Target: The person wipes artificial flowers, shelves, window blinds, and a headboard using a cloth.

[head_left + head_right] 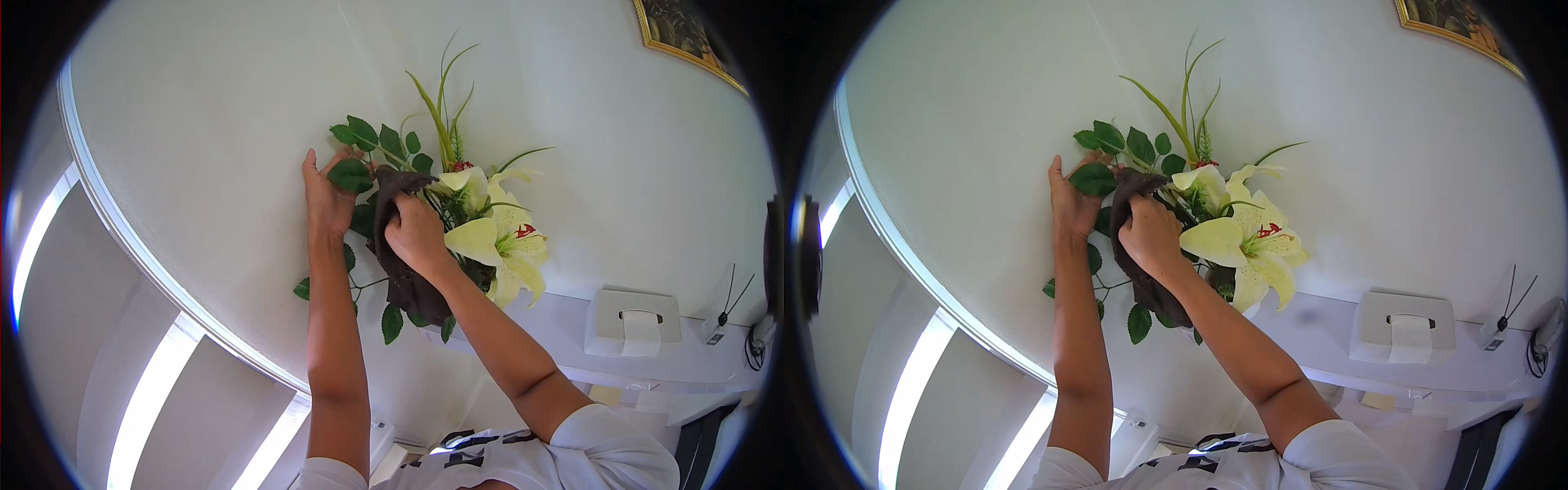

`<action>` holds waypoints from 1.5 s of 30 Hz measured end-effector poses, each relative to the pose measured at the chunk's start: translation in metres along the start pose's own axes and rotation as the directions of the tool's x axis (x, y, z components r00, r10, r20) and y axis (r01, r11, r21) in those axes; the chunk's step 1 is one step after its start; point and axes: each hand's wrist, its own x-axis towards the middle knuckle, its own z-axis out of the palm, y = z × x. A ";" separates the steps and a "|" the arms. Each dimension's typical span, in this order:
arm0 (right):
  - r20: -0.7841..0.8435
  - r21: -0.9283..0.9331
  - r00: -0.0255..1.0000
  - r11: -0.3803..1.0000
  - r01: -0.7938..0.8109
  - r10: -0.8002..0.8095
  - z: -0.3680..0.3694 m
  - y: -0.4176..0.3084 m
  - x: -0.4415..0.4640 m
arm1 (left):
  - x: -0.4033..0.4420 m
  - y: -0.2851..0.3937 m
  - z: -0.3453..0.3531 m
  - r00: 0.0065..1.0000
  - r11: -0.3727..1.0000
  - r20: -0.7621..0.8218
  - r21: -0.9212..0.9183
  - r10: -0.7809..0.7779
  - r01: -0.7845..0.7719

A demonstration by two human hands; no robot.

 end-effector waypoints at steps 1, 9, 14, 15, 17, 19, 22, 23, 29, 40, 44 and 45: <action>-0.003 -0.001 1.000 1.000 0.000 0.000 -0.002 0.000 0.001 | 0.003 -0.003 -0.002 0.998 0.999 -0.038 0.001 -0.046 0.047; 0.078 -0.087 0.993 0.993 -0.080 0.087 0.004 0.004 0.007 | 0.008 -0.014 -0.014 0.991 0.991 -0.032 0.031 -0.127 0.128; 0.125 -0.060 0.986 0.993 -0.106 0.113 0.012 -0.003 0.008 | 0.015 -0.023 -0.036 0.970 0.948 0.241 0.298 0.041 -0.114; 0.093 -0.050 0.989 0.993 -0.107 0.111 0.013 -0.007 0.008 | 0.011 -0.027 -0.033 0.986 0.981 0.157 0.173 0.060 -0.087; 0.086 -0.043 0.992 0.995 -0.090 0.094 0.014 -0.010 0.011 | -0.006 -0.023 -0.011 0.996 0.997 0.068 0.041 0.065 -0.067; 0.083 -0.033 0.994 0.997 -0.073 0.076 0.013 -0.013 0.015 | -0.023 -0.013 0.010 0.984 0.989 -0.176 0.144 0.003 0.023; 0.067 -0.008 0.997 1.000 -0.026 0.026 0.013 -0.016 0.023 | -0.020 -0.020 -0.005 0.964 0.965 -0.248 0.259 0.099 -0.033; 0.053 -0.014 0.998 1.000 -0.016 0.017 0.012 -0.019 0.025 | -0.021 -0.019 -0.005 0.964 0.966 -0.248 0.258 0.099 -0.033; -0.008 -0.037 0.995 0.995 0.096 -0.096 0.022 -0.007 0.038 | -0.020 -0.018 -0.012 0.959 0.969 -0.262 0.185 -0.111 0.163; -0.138 0.112 0.987 0.992 -0.063 0.078 0.020 -0.005 0.004 | -0.004 -0.016 -0.006 0.999 0.999 0.046 -0.034 -0.008 0.010; -0.087 0.161 0.987 0.979 -0.123 0.138 0.021 -0.001 0.012 | 0.001 -0.022 -0.018 0.967 0.931 0.204 0.301 0.150 -0.208; -0.050 0.165 0.989 0.977 -0.133 0.143 0.021 0.001 0.014 | 0.002 -0.022 -0.018 0.991 0.978 0.116 0.192 0.064 -0.086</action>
